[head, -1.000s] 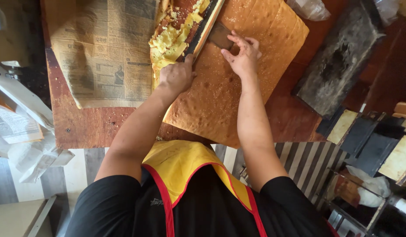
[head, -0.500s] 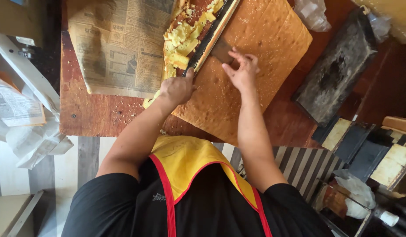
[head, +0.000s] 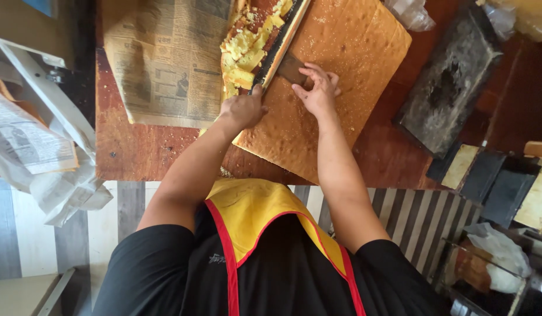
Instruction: The person trims the crusty edge off a large baked sponge cake sheet on a wooden work table using a long serrated knife, then uses a small rectangular board as a spacing guide to cut the sheet into a grid of square pieces, rotating and repositioning the cake between cuts.
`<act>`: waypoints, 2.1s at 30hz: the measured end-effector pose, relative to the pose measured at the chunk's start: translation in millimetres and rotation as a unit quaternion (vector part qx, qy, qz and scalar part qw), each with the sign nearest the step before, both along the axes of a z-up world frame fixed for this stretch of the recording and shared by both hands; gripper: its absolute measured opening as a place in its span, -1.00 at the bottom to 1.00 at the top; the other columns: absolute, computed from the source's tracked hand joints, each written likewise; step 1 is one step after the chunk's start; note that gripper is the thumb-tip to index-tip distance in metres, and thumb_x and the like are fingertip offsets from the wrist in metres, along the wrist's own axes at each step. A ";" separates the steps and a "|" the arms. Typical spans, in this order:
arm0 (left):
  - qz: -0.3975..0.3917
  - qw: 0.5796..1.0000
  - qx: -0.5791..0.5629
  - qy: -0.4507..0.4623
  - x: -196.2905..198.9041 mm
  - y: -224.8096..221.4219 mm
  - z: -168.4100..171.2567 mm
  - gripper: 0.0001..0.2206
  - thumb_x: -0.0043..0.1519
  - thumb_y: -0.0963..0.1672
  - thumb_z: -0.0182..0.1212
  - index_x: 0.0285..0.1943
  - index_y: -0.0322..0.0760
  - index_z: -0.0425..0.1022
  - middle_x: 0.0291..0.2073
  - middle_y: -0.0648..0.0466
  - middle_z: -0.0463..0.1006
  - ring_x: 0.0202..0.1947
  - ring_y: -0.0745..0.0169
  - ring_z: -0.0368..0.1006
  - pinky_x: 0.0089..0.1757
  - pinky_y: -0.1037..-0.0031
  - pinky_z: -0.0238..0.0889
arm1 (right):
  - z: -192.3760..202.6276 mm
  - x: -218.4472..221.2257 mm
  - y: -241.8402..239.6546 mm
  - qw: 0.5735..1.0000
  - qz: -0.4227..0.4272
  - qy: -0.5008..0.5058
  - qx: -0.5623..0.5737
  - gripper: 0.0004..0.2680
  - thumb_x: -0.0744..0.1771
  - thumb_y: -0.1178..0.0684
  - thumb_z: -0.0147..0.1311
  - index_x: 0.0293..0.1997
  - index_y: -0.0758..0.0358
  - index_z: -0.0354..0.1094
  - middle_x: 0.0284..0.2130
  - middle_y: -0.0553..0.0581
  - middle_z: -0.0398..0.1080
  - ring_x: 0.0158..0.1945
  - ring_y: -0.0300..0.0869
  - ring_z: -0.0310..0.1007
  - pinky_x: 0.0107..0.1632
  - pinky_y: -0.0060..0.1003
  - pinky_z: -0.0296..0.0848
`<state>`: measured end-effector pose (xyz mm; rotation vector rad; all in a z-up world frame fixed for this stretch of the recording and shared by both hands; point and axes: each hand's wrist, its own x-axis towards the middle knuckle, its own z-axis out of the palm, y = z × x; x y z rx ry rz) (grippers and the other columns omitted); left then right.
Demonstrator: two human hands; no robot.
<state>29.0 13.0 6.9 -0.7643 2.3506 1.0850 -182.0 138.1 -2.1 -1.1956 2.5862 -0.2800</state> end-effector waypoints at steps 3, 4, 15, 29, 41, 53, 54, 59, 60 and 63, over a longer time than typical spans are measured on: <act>-0.010 0.999 0.025 -0.039 5.2 1.8 2.9 -0.29 0.43 0.12 -0.18 0.65 -0.25 -0.27 -0.10 -0.29 0.61 -0.05 -0.15 0.58 -0.02 0.12 0.43 | 1.1 0.5 -1.5 1.000 -0.004 -0.001 -0.002 -0.60 0.20 -0.16 0.45 0.13 -0.14 0.48 0.24 -0.30 0.31 0.29 -0.09 0.08 0.35 0.02 -0.08; -0.005 1.000 0.013 -0.016 7.0 4.7 -2.9 -0.30 0.42 0.12 -0.15 0.63 -0.26 -0.23 -0.08 -0.27 0.60 -0.03 -0.17 0.56 0.00 0.10 0.39 | 0.5 -0.3 -0.3 1.000 -0.004 0.002 -0.004 -0.60 0.20 -0.15 0.46 0.12 -0.14 0.49 0.23 -0.31 0.32 0.29 -0.09 0.07 0.35 0.02 -0.09; 0.014 0.999 0.031 -0.030 86.0 44.0 -3.9 -0.35 0.42 0.10 -0.16 0.62 -0.16 -0.22 -0.01 -0.21 0.59 0.03 -0.23 0.52 0.07 0.04 0.31 | -1.5 5.5 -0.9 0.998 -0.044 -0.038 0.002 -0.53 0.21 -0.04 0.46 0.25 -0.22 0.38 0.14 -0.26 0.41 0.33 -0.12 0.05 0.38 0.09 -0.14; -0.028 0.999 0.020 -0.038 22.7 6.8 12.5 -0.30 0.45 0.16 -0.37 0.67 -0.24 -0.32 -0.28 -0.24 0.63 -0.24 -0.09 0.63 -0.13 0.16 0.46 | -21.7 9.8 10.1 0.998 0.003 0.005 -0.059 -0.60 0.31 0.04 0.33 0.29 -0.09 0.31 0.32 -0.19 0.27 0.35 -0.03 -0.02 0.38 0.06 -0.08; -0.006 1.000 -0.004 -0.006 -3.7 6.5 -12.3 -0.36 0.48 0.10 -0.30 0.64 -0.30 -0.26 -0.08 -0.28 0.61 -0.04 -0.22 0.55 0.01 0.05 0.34 | -32.3 25.3 11.5 0.993 0.029 0.070 0.090 -0.47 0.44 -0.35 -0.20 0.59 -0.07 -0.24 0.57 -0.10 -0.26 0.56 0.11 -0.34 0.48 0.20 -0.30; -0.014 0.999 -0.026 -0.016 79.7 47.4 -24.0 -0.37 0.44 0.03 -0.13 0.58 -0.41 -0.13 -0.22 -0.12 0.66 -0.22 -0.10 0.61 -0.17 0.14 0.46 | -45.9 21.7 12.0 0.988 0.023 0.098 0.116 -0.45 0.44 -0.40 -0.36 0.63 -0.09 -0.31 0.59 -0.15 -0.32 0.57 0.07 -0.35 0.50 0.16 -0.28; -0.012 0.999 -0.027 -0.014 75.3 44.5 -15.0 -0.37 0.44 0.03 -0.13 0.58 -0.41 -0.13 -0.22 -0.12 0.66 -0.22 -0.10 0.61 -0.17 0.14 0.46 | -45.1 21.6 12.8 0.988 0.025 0.100 0.115 -0.45 0.44 -0.40 -0.36 0.63 -0.09 -0.31 0.59 -0.15 -0.32 0.57 0.07 -0.35 0.50 0.16 -0.28; -0.037 0.998 -0.044 -0.023 67.2 41.0 7.3 -0.34 0.41 -0.01 -0.10 0.60 -0.44 -0.23 -0.11 -0.17 0.58 -0.25 -0.01 0.59 -0.22 0.21 0.48 | -36.1 27.5 12.4 0.989 0.027 0.097 0.105 -0.46 0.44 -0.39 -0.32 0.62 -0.09 -0.31 0.59 -0.15 -0.32 0.58 0.08 -0.35 0.49 0.18 -0.28; -0.035 0.998 -0.045 -0.023 68.3 41.1 12.8 -0.34 0.41 -0.01 -0.10 0.60 -0.44 -0.23 -0.11 -0.17 0.58 -0.25 -0.01 0.59 -0.22 0.21 0.48 | -33.7 29.4 12.2 0.989 0.028 0.097 0.104 -0.46 0.44 -0.39 -0.32 0.62 -0.09 -0.31 0.59 -0.15 -0.32 0.58 0.08 -0.35 0.49 0.18 -0.28; -0.034 0.999 -0.003 -0.030 71.8 42.4 16.4 -0.35 0.46 0.06 -0.21 0.63 -0.33 -0.27 -0.05 -0.21 0.54 -0.25 0.02 0.58 -0.24 0.26 0.49 | -33.5 31.5 11.2 0.990 0.022 0.092 0.102 -0.46 0.44 -0.38 -0.32 0.62 -0.10 -0.30 0.59 -0.15 -0.31 0.59 0.09 -0.34 0.50 0.18 -0.29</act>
